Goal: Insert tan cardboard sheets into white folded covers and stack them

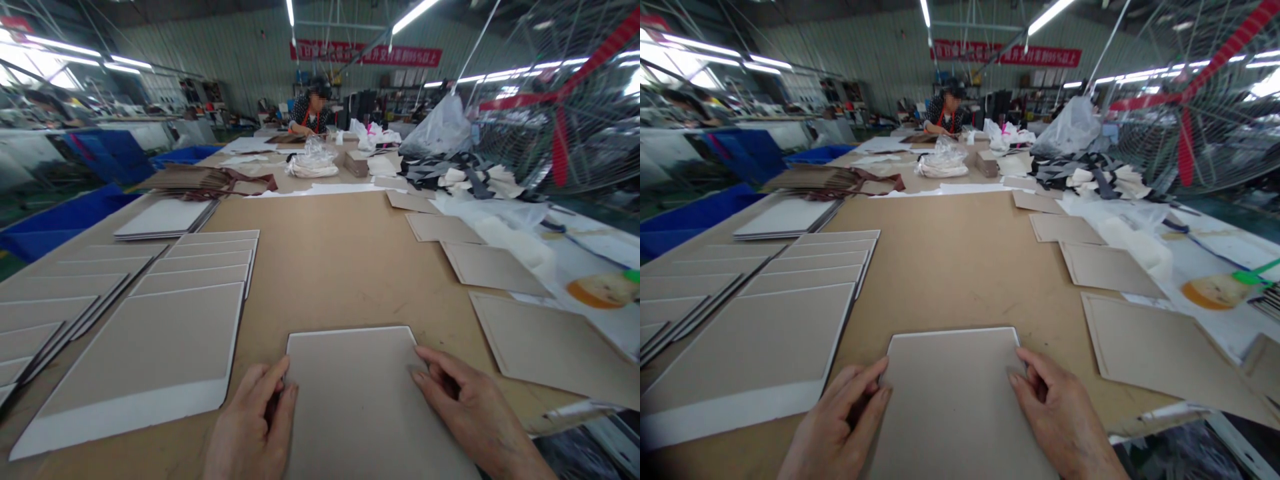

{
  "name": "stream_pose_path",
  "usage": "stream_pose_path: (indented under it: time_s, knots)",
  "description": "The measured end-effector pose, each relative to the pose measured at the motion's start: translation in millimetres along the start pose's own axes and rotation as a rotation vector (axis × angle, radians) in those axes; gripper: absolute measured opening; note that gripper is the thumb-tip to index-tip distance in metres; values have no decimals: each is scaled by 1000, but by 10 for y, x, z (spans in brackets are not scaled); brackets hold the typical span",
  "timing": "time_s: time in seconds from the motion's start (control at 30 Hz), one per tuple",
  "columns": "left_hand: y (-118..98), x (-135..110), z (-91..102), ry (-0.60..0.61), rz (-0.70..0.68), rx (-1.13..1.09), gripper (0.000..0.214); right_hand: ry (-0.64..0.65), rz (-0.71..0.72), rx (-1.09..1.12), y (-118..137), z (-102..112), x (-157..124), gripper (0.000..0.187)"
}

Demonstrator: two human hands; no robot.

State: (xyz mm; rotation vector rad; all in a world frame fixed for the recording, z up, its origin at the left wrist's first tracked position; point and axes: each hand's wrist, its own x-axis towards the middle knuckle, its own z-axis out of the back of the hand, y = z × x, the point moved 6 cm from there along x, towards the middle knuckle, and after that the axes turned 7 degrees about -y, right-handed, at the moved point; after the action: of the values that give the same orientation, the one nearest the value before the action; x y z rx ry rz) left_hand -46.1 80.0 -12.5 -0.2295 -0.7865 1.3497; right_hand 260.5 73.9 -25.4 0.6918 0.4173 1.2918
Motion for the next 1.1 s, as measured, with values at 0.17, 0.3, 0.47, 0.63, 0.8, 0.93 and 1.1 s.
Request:
stream_pose_path:
  time_s: [0.17,0.3,0.47,0.63,0.8,0.93,1.1]
  knots:
    - [-79,-15,-4,48,107,-30,27,-77,310,-228,-53,37,-37,45]
    - [-107,-21,1,37,154,14,33,-74,605,-411,-101,-60,-75,35]
    - [-425,14,-43,168,-199,192,39,83,833,-516,337,-291,-181,67]
    - [-738,-75,-123,352,-266,409,44,171,970,-594,796,-422,-237,63]
    - [-727,-239,-141,404,-236,399,70,197,884,-536,575,-274,-106,61]
    - [-538,-318,-160,405,-242,363,71,181,551,-363,159,-9,228,49]
    - [-469,-352,-177,353,-232,344,69,142,351,-166,43,111,530,41]
